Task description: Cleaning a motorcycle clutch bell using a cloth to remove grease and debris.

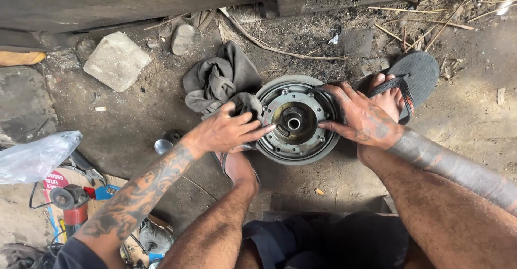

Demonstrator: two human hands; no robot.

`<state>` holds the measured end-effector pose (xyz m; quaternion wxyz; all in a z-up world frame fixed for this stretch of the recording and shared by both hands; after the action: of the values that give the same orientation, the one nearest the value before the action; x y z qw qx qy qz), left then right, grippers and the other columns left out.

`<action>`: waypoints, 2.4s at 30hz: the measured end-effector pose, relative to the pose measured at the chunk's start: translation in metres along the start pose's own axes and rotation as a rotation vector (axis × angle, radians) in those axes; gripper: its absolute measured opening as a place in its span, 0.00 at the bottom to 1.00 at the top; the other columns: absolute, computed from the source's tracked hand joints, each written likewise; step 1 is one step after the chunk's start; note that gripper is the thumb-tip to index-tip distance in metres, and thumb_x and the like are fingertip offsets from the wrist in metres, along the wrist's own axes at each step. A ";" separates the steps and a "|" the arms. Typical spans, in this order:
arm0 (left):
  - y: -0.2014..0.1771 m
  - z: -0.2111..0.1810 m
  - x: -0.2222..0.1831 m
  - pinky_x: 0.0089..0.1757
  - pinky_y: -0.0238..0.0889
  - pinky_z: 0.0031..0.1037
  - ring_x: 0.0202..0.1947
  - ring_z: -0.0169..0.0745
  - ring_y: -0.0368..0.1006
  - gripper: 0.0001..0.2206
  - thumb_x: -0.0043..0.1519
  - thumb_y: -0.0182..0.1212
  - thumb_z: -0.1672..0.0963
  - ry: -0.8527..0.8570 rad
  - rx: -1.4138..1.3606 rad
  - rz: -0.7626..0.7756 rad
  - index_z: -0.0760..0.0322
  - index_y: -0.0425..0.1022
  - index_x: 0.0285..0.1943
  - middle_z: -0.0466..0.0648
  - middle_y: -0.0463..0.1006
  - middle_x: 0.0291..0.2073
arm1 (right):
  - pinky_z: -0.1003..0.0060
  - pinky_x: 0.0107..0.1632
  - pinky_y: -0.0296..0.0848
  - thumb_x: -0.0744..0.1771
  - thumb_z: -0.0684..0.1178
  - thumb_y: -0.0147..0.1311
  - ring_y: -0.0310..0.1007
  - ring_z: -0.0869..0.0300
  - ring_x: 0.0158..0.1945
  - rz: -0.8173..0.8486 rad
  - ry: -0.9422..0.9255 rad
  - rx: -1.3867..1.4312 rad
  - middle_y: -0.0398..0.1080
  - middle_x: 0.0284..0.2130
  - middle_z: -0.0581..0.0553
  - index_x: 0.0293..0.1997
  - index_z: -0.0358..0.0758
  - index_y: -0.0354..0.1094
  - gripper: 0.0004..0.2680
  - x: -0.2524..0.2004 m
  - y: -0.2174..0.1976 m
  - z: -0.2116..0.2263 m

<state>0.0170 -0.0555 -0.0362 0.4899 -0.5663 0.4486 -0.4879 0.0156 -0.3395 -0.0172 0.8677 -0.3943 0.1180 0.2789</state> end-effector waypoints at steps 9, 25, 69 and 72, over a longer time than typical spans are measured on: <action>-0.034 -0.004 0.012 0.54 0.51 0.45 0.55 0.40 0.66 0.25 0.63 0.51 0.51 0.010 -0.068 -0.066 0.46 0.62 0.73 0.45 0.72 0.48 | 0.25 0.64 0.57 0.65 0.65 0.58 0.54 0.23 0.69 0.018 0.016 0.028 0.60 0.56 0.18 0.74 0.46 0.48 0.32 -0.003 -0.015 0.016; -0.024 0.011 0.014 0.51 0.54 0.46 0.55 0.40 0.68 0.36 0.48 0.70 0.44 0.066 0.019 -0.123 0.45 0.67 0.69 0.42 0.77 0.48 | 0.26 0.63 0.59 0.65 0.65 0.57 0.55 0.24 0.69 0.019 0.012 0.005 0.61 0.57 0.18 0.74 0.47 0.48 0.31 -0.001 -0.003 0.004; -0.058 0.029 0.035 0.61 0.48 0.53 0.69 0.40 0.58 0.46 0.52 0.62 0.34 -0.099 0.103 0.199 0.42 0.51 0.80 0.39 0.77 0.55 | 0.20 0.61 0.56 0.64 0.64 0.60 0.57 0.19 0.65 -0.016 -0.022 0.053 0.61 0.53 0.12 0.74 0.42 0.49 0.33 -0.003 -0.029 0.032; -0.035 0.015 0.022 0.57 0.49 0.43 0.52 0.31 0.68 0.35 0.65 0.55 0.40 -0.124 0.040 0.172 0.46 0.52 0.79 0.38 0.80 0.45 | 0.21 0.61 0.59 0.64 0.61 0.61 0.60 0.18 0.63 -0.052 -0.048 0.012 0.63 0.51 0.10 0.72 0.38 0.52 0.31 -0.003 -0.023 0.024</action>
<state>0.0360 -0.0715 0.0003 0.5680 -0.5448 0.4546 -0.4169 0.0260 -0.3345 0.0143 0.8795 -0.3852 0.0885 0.2650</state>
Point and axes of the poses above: each hand's wrist, its own x-axis towards the middle knuckle, its own y-axis out of the palm, z = x × y, the point moved 8 cm from there along x, towards the middle knuckle
